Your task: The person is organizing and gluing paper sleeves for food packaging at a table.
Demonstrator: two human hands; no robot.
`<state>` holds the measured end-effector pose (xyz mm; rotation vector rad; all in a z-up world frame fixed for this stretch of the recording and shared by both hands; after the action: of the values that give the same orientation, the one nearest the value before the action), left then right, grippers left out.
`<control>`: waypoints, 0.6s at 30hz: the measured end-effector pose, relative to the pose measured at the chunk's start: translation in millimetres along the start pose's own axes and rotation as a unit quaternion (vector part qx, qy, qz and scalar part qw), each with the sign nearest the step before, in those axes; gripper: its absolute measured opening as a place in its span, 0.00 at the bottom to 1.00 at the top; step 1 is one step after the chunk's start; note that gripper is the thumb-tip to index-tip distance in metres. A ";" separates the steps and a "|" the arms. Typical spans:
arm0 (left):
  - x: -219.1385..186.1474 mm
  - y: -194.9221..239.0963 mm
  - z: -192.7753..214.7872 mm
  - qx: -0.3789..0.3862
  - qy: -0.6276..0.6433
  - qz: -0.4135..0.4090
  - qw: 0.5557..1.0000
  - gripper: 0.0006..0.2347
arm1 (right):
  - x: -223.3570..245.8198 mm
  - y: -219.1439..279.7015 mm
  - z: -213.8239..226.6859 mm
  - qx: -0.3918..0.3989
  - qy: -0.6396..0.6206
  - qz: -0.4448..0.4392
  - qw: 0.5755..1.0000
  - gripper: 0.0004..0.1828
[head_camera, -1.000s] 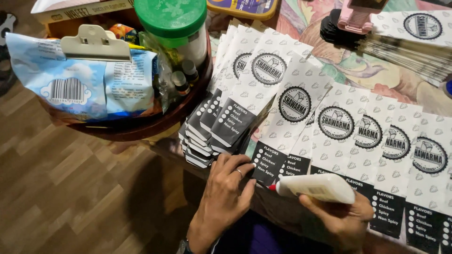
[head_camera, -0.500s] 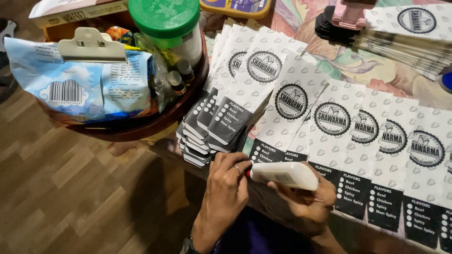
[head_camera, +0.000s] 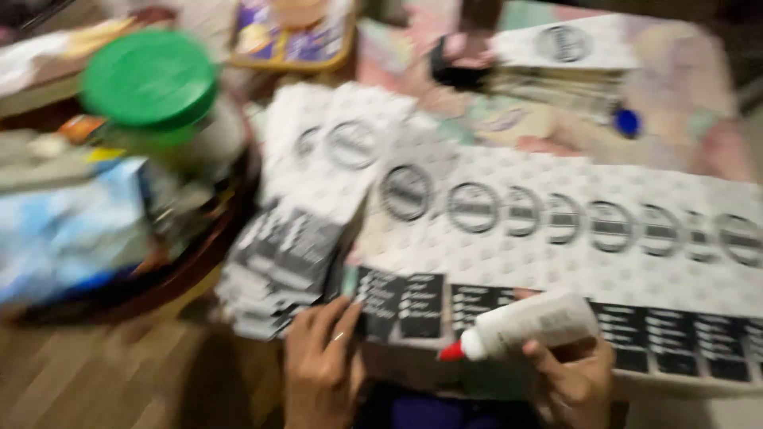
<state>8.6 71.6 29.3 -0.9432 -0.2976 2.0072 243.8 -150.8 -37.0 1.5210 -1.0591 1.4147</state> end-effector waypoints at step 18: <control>114.5 32.3 -153.7 0.122 -0.215 0.001 0.969 0.30 | 131.3 -204.1 187.5 -0.119 0.186 0.015 0.975 0.21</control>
<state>61.1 122.4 -150.8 -0.3491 -0.2757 2.1800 503.2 -265.1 79.9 1.0244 -0.9797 1.4635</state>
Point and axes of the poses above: each hand's wrist, its own y-axis away from the middle knuckle, its own z-axis out of the back of the hand, x = y × z, the point moved 9 cm from there along -y, towards the middle knuckle, and after that the axes turned 7 degrees about z, right-handed, at the moved point
